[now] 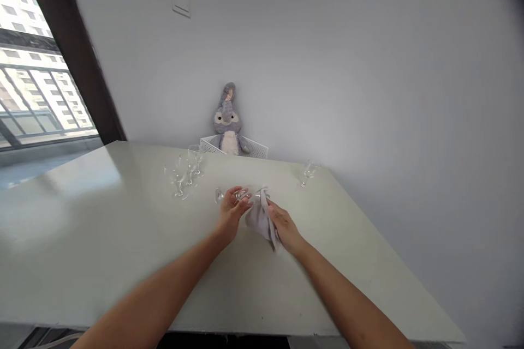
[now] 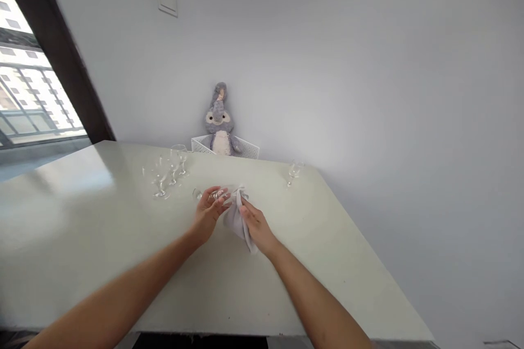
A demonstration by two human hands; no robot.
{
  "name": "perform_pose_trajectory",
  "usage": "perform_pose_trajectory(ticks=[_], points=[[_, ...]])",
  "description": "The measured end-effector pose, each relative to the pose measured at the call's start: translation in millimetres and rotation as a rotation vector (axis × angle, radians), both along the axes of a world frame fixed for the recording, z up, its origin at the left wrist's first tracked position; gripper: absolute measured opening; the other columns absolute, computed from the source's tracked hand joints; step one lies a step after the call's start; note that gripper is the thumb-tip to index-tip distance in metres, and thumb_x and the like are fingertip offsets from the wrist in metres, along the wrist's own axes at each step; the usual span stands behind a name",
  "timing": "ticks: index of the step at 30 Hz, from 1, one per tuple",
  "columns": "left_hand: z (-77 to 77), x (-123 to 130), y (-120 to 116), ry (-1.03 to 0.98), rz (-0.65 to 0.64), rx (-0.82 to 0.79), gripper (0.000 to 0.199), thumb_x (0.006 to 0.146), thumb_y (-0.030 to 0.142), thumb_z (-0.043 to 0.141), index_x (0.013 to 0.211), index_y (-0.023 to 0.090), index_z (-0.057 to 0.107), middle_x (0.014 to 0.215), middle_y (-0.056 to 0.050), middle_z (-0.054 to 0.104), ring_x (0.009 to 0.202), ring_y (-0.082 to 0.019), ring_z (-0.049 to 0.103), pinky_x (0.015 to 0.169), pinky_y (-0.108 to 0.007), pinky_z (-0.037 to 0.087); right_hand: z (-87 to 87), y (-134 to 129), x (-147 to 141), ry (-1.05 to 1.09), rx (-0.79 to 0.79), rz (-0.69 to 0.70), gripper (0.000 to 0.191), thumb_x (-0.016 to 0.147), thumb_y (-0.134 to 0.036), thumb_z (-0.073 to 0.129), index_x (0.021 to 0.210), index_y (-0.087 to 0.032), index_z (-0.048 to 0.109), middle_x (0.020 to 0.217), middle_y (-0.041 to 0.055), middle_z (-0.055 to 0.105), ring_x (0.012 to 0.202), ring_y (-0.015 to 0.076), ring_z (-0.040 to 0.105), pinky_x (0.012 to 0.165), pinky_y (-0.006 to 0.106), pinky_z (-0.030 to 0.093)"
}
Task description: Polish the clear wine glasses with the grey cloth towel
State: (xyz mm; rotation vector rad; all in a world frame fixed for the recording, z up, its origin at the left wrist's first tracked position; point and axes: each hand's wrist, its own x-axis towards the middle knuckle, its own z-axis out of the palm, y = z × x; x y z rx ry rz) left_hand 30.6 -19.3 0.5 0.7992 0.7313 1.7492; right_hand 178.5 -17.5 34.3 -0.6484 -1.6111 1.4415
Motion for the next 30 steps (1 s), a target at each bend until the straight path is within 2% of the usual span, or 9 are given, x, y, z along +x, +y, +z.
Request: perform_pose_trajectory(ticks=[3,6,10,15,18,21,24,26,30], points=[[-1.1,-1.6,-0.4,0.075,-0.072,0.029,0.04,0.067,0.026,0.067,0.101,0.022,0.048,0.105,-0.005,0.056,0.094,-0.017,0.055,0.082,-0.034,0.045,-4.5,2.2,5.3,0.128,-0.242,0.144,0.044,0.078,-0.044,0.054,0.117,-0.023,0.053,0.098,0.004,0.063,0.087,0.0184,0.057,0.077,0.03,0.043],[-1.8,1.7,-3.5,0.188,-0.144,0.086,0.041,0.069,0.027,0.066,0.105,0.021,0.047,0.098,-0.005,0.059,0.09,-0.016,0.056,0.08,-0.032,0.044,-14.4,4.6,7.2,0.193,-0.402,0.236,0.042,0.07,-0.032,0.067,0.11,-0.022,0.057,0.079,0.0004,0.063,0.065,0.0123,0.055,0.061,0.024,0.042],[-2.8,3.5,-6.4,0.356,-0.123,0.121,0.041,0.069,0.028,0.066,0.106,0.021,0.048,0.104,-0.006,0.057,0.092,-0.017,0.054,0.08,-0.03,0.043,-23.8,4.5,0.4,0.251,-0.486,0.135,0.033,0.065,-0.027,0.072,0.094,-0.016,0.061,0.069,-0.0005,0.06,0.057,0.0095,0.051,0.056,0.021,0.04],[-2.3,-8.3,-3.6,0.543,-0.215,0.13,0.049,0.07,0.027,0.064,0.116,0.023,0.049,0.116,-0.009,0.05,0.103,-0.02,0.049,0.084,-0.032,0.043,-14.9,7.2,2.1,0.236,-0.68,0.01,0.031,0.061,-0.037,0.072,0.081,-0.016,0.06,0.048,-0.0045,0.052,0.041,0.0091,0.045,0.044,0.021,0.036],[-0.4,-15.8,-0.9,0.549,-0.242,0.109,0.051,0.066,0.028,0.067,0.115,0.023,0.052,0.11,-0.009,0.055,0.096,-0.02,0.054,0.081,-0.033,0.046,-10.5,4.8,4.7,0.152,-0.606,0.023,0.033,0.065,-0.043,0.067,0.084,-0.017,0.06,0.051,-0.0037,0.053,0.043,0.0103,0.046,0.046,0.023,0.037],[1.0,-19.3,0.2,0.536,-0.295,0.029,0.049,0.068,0.037,0.064,0.111,0.017,0.053,0.076,-0.005,0.062,0.066,-0.016,0.061,0.06,-0.03,0.05,-15.1,-1.2,2.6,-0.024,-0.209,-0.046,0.033,0.064,-0.041,0.067,0.089,-0.019,0.062,0.065,-0.0003,0.06,0.057,0.0137,0.053,0.056,0.026,0.041],[2.0,-18.2,-2.4,0.655,-0.334,0.003,0.043,0.077,0.046,0.05,0.105,0.013,0.055,0.05,0.0,0.055,0.044,-0.013,0.055,0.045,-0.024,0.046,-21.7,-3.8,-0.1,-0.236,0.127,-0.163,0.019,0.065,-0.038,0.066,0.075,-0.022,0.065,0.069,0.0003,0.061,0.068,0.017,0.053,0.064,0.028,0.042],[2.9,-15.1,-6.0,0.705,-0.281,0.034,0.042,0.08,0.047,0.045,0.105,0.015,0.055,0.058,-0.002,0.059,0.05,-0.014,0.058,0.047,-0.025,0.047,-22.4,-1.8,0.0,-0.241,0.096,-0.171,0.016,0.067,-0.037,0.065,0.069,-0.021,0.064,0.064,-0.0003,0.059,0.064,0.0163,0.052,0.062,0.028,0.042],[6.3,-8.6,-12.3,0.757,-0.126,0.171,0.044,0.076,0.039,0.054,0.117,0.023,0.05,0.106,-0.009,0.059,0.088,-0.02,0.058,0.073,-0.032,0.049,-16.1,4.2,2.5,0.039,-0.318,-0.048,0.028,0.071,-0.042,0.06,0.086,-0.018,0.062,0.063,-0.0003,0.059,0.055,0.0138,0.052,0.056,0.027,0.042]])
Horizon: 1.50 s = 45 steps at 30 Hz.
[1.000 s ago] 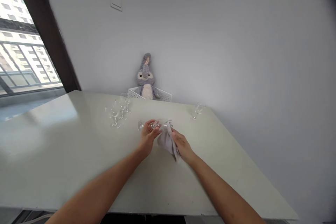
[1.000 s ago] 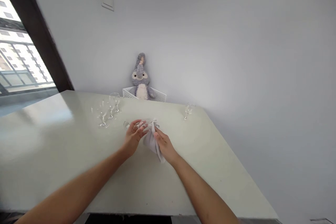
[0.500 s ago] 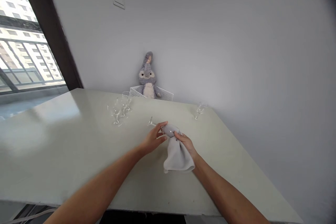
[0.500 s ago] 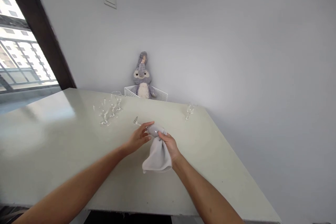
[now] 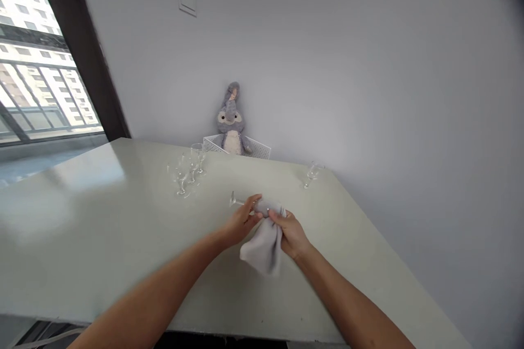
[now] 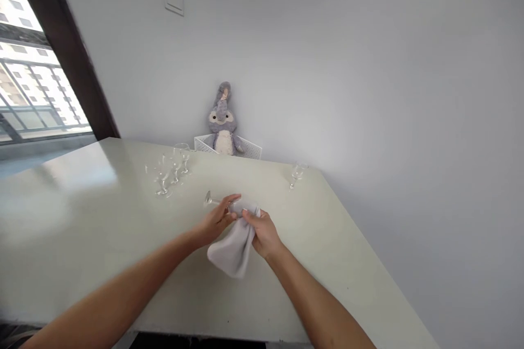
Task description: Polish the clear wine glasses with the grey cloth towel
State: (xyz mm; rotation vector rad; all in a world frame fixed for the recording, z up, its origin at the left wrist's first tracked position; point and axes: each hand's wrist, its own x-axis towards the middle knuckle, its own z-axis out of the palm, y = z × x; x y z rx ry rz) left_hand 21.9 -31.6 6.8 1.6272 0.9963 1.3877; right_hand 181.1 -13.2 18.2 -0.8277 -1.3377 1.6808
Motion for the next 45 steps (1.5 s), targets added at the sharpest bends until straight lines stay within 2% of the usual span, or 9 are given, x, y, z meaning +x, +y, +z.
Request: perform_pose_trajectory(ticks=[3,10,18,20,26,29,35,42,45], points=[[1.2,0.9,0.3,0.008,0.021,0.051,0.043,0.075,0.035,0.057,0.117,0.023,0.051,0.108,-0.009,0.057,0.089,-0.019,0.055,0.079,-0.032,0.046,0.0,-1.7,-1.0,0.022,-0.09,0.04,0.034,0.074,-0.046,0.055,0.091,-0.017,0.06,0.057,-0.0015,0.056,0.047,0.0123,0.049,0.049,0.025,0.04],[-10.4,-0.4,9.3,-0.16,0.0,-0.207,0.044,0.083,0.049,0.036,0.107,0.018,0.057,0.076,-0.005,0.058,0.063,-0.013,0.053,0.055,-0.025,0.049,-17.5,-10.8,-7.6,-0.504,0.636,-0.049,0.022,0.072,-0.034,0.058,0.09,-0.023,0.064,0.082,0.0054,0.065,0.08,0.0222,0.057,0.075,0.033,0.041],[-0.2,5.6,-0.1,-0.199,-0.031,-0.003,0.042,0.072,0.029,0.061,0.114,0.024,0.056,0.124,-0.009,0.048,0.11,-0.023,0.045,0.086,-0.031,0.043,1.2,3.3,0.6,0.101,-0.134,0.048,0.035,0.07,-0.046,0.06,0.089,-0.017,0.06,0.055,-0.002,0.056,0.045,0.0122,0.05,0.05,0.025,0.04],[2.0,5.2,0.4,-0.228,0.0,-0.007,0.04,0.07,0.028,0.064,0.109,0.023,0.059,0.116,-0.009,0.054,0.101,-0.022,0.05,0.083,-0.03,0.044,0.1,0.4,-0.5,0.052,-0.089,0.042,0.033,0.07,-0.045,0.061,0.09,-0.019,0.06,0.057,-0.0023,0.057,0.048,0.0128,0.051,0.05,0.025,0.041],[-8.5,2.0,10.5,-0.242,0.028,-0.272,0.037,0.078,0.047,0.048,0.094,0.017,0.061,0.066,-0.001,0.055,0.057,-0.012,0.052,0.051,-0.023,0.048,-12.7,-8.7,-2.5,-0.434,0.578,-0.027,0.025,0.072,-0.035,0.059,0.094,-0.023,0.063,0.086,0.0042,0.065,0.085,0.0224,0.057,0.081,0.036,0.04],[-12.3,2.1,10.0,-0.194,0.045,-0.261,0.034,0.075,0.045,0.052,0.094,0.018,0.061,0.07,-0.001,0.057,0.062,-0.013,0.054,0.051,-0.023,0.048,-12.8,-3.2,-1.2,-0.34,0.452,-0.009,0.023,0.072,-0.036,0.06,0.089,-0.022,0.064,0.082,0.0026,0.065,0.079,0.0207,0.058,0.074,0.033,0.043],[-4.0,5.5,2.6,-0.267,-0.013,-0.077,0.048,0.064,0.026,0.069,0.11,0.024,0.057,0.113,-0.008,0.054,0.096,-0.02,0.054,0.084,-0.033,0.044,-5.6,3.9,-1.8,0.092,-0.103,-0.004,0.035,0.073,-0.047,0.057,0.093,-0.017,0.06,0.064,0.0012,0.063,0.05,0.0138,0.054,0.051,0.026,0.043],[-5.1,1.5,8.9,-0.269,-0.017,-0.261,0.041,0.072,0.047,0.056,0.099,0.017,0.062,0.066,-0.001,0.058,0.06,-0.013,0.055,0.057,-0.028,0.049,-8.6,-6.0,0.4,-0.416,0.569,-0.078,0.028,0.07,-0.036,0.061,0.095,-0.024,0.064,0.086,0.0039,0.067,0.082,0.0223,0.058,0.076,0.034,0.043],[-6.9,1.3,8.8,-0.245,-0.031,-0.28,0.042,0.077,0.05,0.047,0.1,0.018,0.062,0.079,-0.005,0.061,0.069,-0.016,0.057,0.06,-0.029,0.05,-6.5,-2.1,2.5,-0.416,0.542,-0.067,0.023,0.07,-0.036,0.061,0.089,-0.024,0.066,0.08,0.0032,0.067,0.081,0.0227,0.059,0.075,0.034,0.043]])
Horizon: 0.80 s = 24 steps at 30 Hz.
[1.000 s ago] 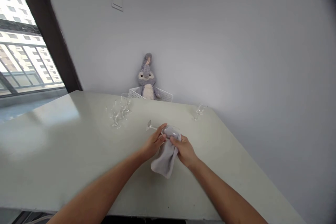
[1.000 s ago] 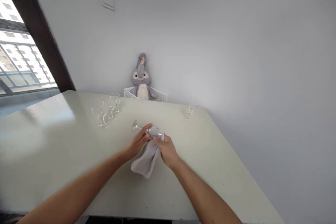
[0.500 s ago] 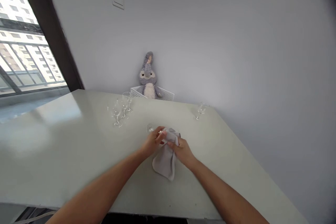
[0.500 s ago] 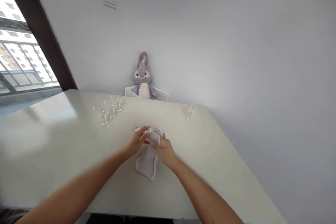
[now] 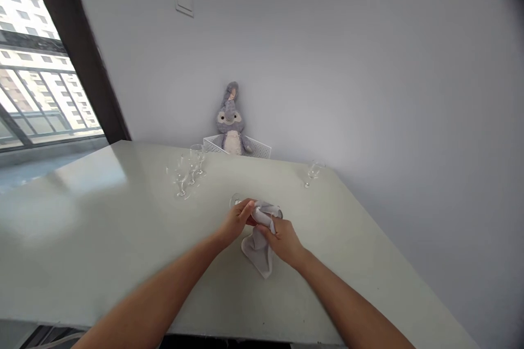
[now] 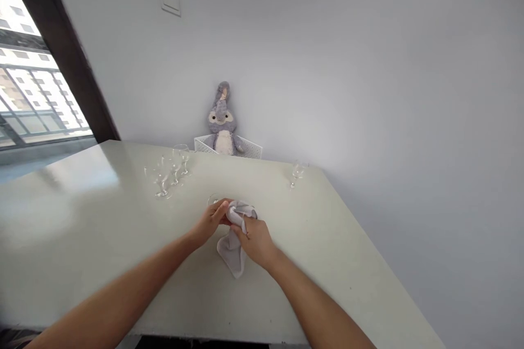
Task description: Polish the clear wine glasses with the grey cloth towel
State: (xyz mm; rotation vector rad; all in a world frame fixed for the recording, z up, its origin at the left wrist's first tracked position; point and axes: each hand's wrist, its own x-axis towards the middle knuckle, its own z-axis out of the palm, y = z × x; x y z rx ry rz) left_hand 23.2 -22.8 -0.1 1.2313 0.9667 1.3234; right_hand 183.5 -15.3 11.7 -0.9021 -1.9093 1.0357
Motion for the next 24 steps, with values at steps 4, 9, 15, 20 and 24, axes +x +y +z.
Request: perform_pose_trajectory(ticks=[4,9,15,20,24], points=[[1.5,1.3,-1.0,-0.027,-0.05,0.113,0.047,0.071,0.034,0.063,0.115,0.025,0.052,0.11,-0.008,0.057,0.093,-0.019,0.056,0.076,-0.031,0.048,4.1,6.7,0.8,0.377,-0.412,-0.03,0.03,0.073,-0.043,0.058,0.091,-0.018,0.062,0.067,0.0013,0.064,0.059,0.0164,0.056,0.058,0.029,0.045],[6.1,-1.8,1.4,-0.029,0.047,0.112,0.036,0.067,0.033,0.067,0.099,0.017,0.058,0.081,-0.005,0.063,0.076,-0.016,0.059,0.073,-0.03,0.049,-1.1,1.7,-1.0,0.169,-0.182,-0.087,0.033,0.074,-0.041,0.057,0.097,-0.018,0.061,0.07,0.0028,0.065,0.06,0.0168,0.057,0.056,0.027,0.044],[5.3,-5.9,3.1,0.099,0.065,-0.089,0.039,0.08,0.047,0.042,0.092,0.012,0.058,0.065,-0.002,0.061,0.059,-0.013,0.059,0.06,-0.03,0.051,-7.0,1.6,2.0,-0.393,0.439,0.0,0.027,0.081,-0.028,0.046,0.103,-0.02,0.06,0.08,0.0079,0.067,0.072,0.0187,0.059,0.067,0.028,0.042],[9.5,-12.3,-3.0,0.853,0.319,0.342,0.029,0.085,0.027,0.039,0.109,0.023,0.055,0.091,-0.006,0.065,0.089,-0.019,0.058,0.079,-0.038,0.044,-2.8,22.0,10.8,-0.138,0.059,-0.178,0.016,0.075,-0.032,0.052,0.075,-0.019,0.062,0.066,0.0018,0.061,0.06,0.0162,0.054,0.056,0.026,0.041],[13.4,-18.0,-4.6,1.266,0.408,0.666,0.021,0.083,0.024,0.047,0.1,0.023,0.059,0.104,-0.006,0.061,0.105,-0.022,0.048,0.09,-0.039,0.034,-1.6,28.9,15.3,0.126,-0.298,-0.028,0.027,0.068,-0.04,0.061,0.08,-0.016,0.062,0.065,0.0004,0.058,0.057,0.014,0.05,0.053,0.026,0.039]])
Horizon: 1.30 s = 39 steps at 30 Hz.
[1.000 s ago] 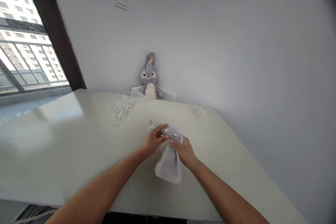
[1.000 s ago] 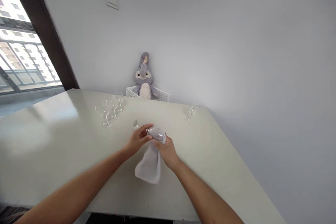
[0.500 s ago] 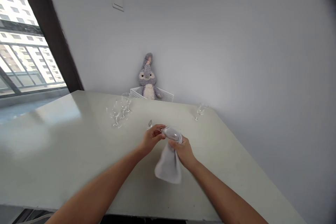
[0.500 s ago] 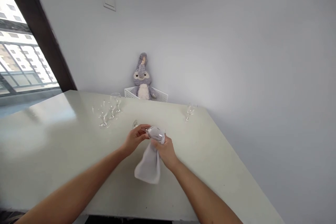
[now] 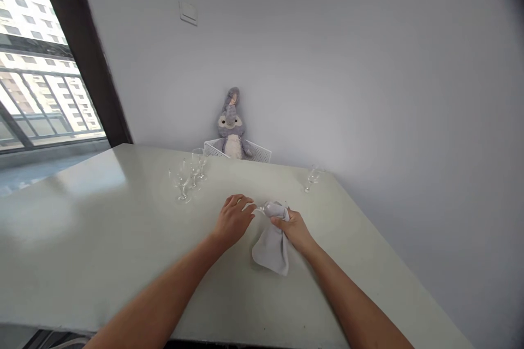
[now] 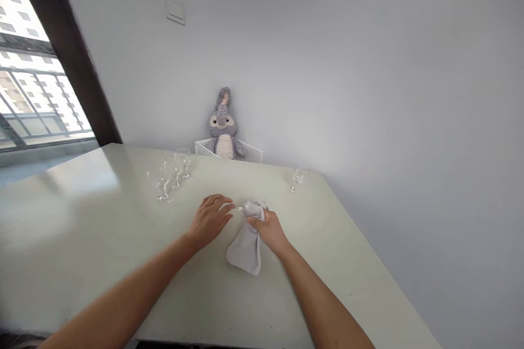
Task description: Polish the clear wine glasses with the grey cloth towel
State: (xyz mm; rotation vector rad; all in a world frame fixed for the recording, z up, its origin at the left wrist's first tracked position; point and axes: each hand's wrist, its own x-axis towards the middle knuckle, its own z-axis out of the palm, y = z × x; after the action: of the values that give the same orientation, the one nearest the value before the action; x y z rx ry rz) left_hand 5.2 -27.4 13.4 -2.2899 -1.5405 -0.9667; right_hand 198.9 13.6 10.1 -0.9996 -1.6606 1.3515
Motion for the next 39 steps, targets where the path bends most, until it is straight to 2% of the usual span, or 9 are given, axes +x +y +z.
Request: perform_pose_trajectory(ticks=[8,13,16,19,23,26,28,34,39], points=[[-6.1,-6.9,6.3,0.039,0.015,-0.29,0.025,0.085,0.038,0.042,0.095,0.024,0.06,0.074,-0.001,0.063,0.071,-0.016,0.055,0.066,-0.027,0.035,5.2,7.6,13.0,0.101,-0.089,0.213,0.034,0.065,-0.039,0.067,0.089,-0.015,0.063,0.068,-0.0007,0.058,0.057,0.0112,0.048,0.055,0.024,0.036],[-8.0,-17.4,12.7,-0.2,0.179,-0.495,0.03,0.083,0.041,0.04,0.081,0.021,0.062,0.062,0.001,0.057,0.059,-0.013,0.05,0.052,-0.023,0.027,0.4,35.0,33.4,-0.043,0.183,-0.219,0.035,0.072,-0.046,0.055,0.087,-0.015,0.063,0.069,0.0017,0.061,0.063,0.0163,0.053,0.058,0.027,0.04],[-12.7,-20.6,17.0,-0.327,0.232,-0.559,0.034,0.082,0.044,0.037,0.076,0.02,0.06,0.058,0.003,0.053,0.055,-0.012,0.048,0.049,-0.022,0.025,1.4,32.6,33.2,-0.224,0.489,-0.371,0.042,0.081,-0.047,0.042,0.106,-0.017,0.058,0.097,0.008,0.063,0.088,0.0234,0.055,0.075,0.035,0.042],[-19.8,-16.9,18.2,-0.331,0.235,-0.573,0.035,0.083,0.044,0.035,0.073,0.019,0.058,0.057,0.003,0.053,0.054,-0.012,0.049,0.048,-0.022,0.025,6.3,11.0,18.6,-0.429,0.861,-0.151,0.045,0.084,-0.047,0.038,0.117,-0.019,0.051,0.119,0.0099,0.054,0.113,0.0261,0.043,0.093,0.043,0.032],[-23.5,-4.5,10.6,-0.028,0.093,-0.425,0.025,0.083,0.032,0.041,0.072,0.017,0.058,0.063,-0.001,0.058,0.058,-0.013,0.051,0.051,-0.024,0.028,12.1,-17.5,-5.0,-0.624,1.105,0.135,0.03,0.087,-0.037,0.036,0.091,-0.024,0.063,0.096,0.0044,0.064,0.114,0.0231,0.041,0.103,0.045,0.018],[-18.7,4.8,1.4,0.206,-0.094,-0.247,0.024,0.084,0.028,0.042,0.07,0.016,0.058,0.069,-0.004,0.059,0.067,-0.016,0.053,0.062,-0.027,0.034,16.8,-18.7,-5.4,-0.694,0.969,0.12,0.026,0.088,-0.028,0.037,0.094,-0.025,0.062,0.097,0.003,0.064,0.104,0.0214,0.049,0.095,0.042,0.03],[-15.3,8.7,-3.0,0.328,-0.188,-0.101,0.025,0.086,0.029,0.04,0.077,0.016,0.058,0.069,-0.005,0.058,0.069,-0.016,0.053,0.066,-0.029,0.035,18.1,-10.0,3.5,-0.604,0.696,0.122,0.027,0.087,-0.031,0.038,0.091,-0.023,0.063,0.095,0.003,0.065,0.089,0.0198,0.055,0.081,0.036,0.04],[-17.3,12.8,-1.4,0.234,-0.12,-0.001,0.033,0.088,0.035,0.036,0.11,0.017,0.053,0.068,-0.004,0.059,0.065,-0.016,0.054,0.063,-0.029,0.04,5.7,14.5,11.7,0.228,-0.296,-0.025,0.03,0.072,-0.046,0.057,0.068,-0.016,0.06,0.062,0.0012,0.061,0.059,0.0159,0.055,0.058,0.028,0.044],[-20.5,23.0,-1.2,-0.053,0.135,-0.12,0.034,0.089,0.031,0.032,0.113,0.015,0.05,0.086,-0.008,0.065,0.077,-0.019,0.058,0.073,-0.033,0.043,2.8,-6.5,-22.1,0.595,-0.335,-0.131,0.037,0.074,-0.052,0.053,0.086,-0.018,0.058,0.083,0.0057,0.064,0.074,0.0204,0.058,0.059,0.031,0.045]])
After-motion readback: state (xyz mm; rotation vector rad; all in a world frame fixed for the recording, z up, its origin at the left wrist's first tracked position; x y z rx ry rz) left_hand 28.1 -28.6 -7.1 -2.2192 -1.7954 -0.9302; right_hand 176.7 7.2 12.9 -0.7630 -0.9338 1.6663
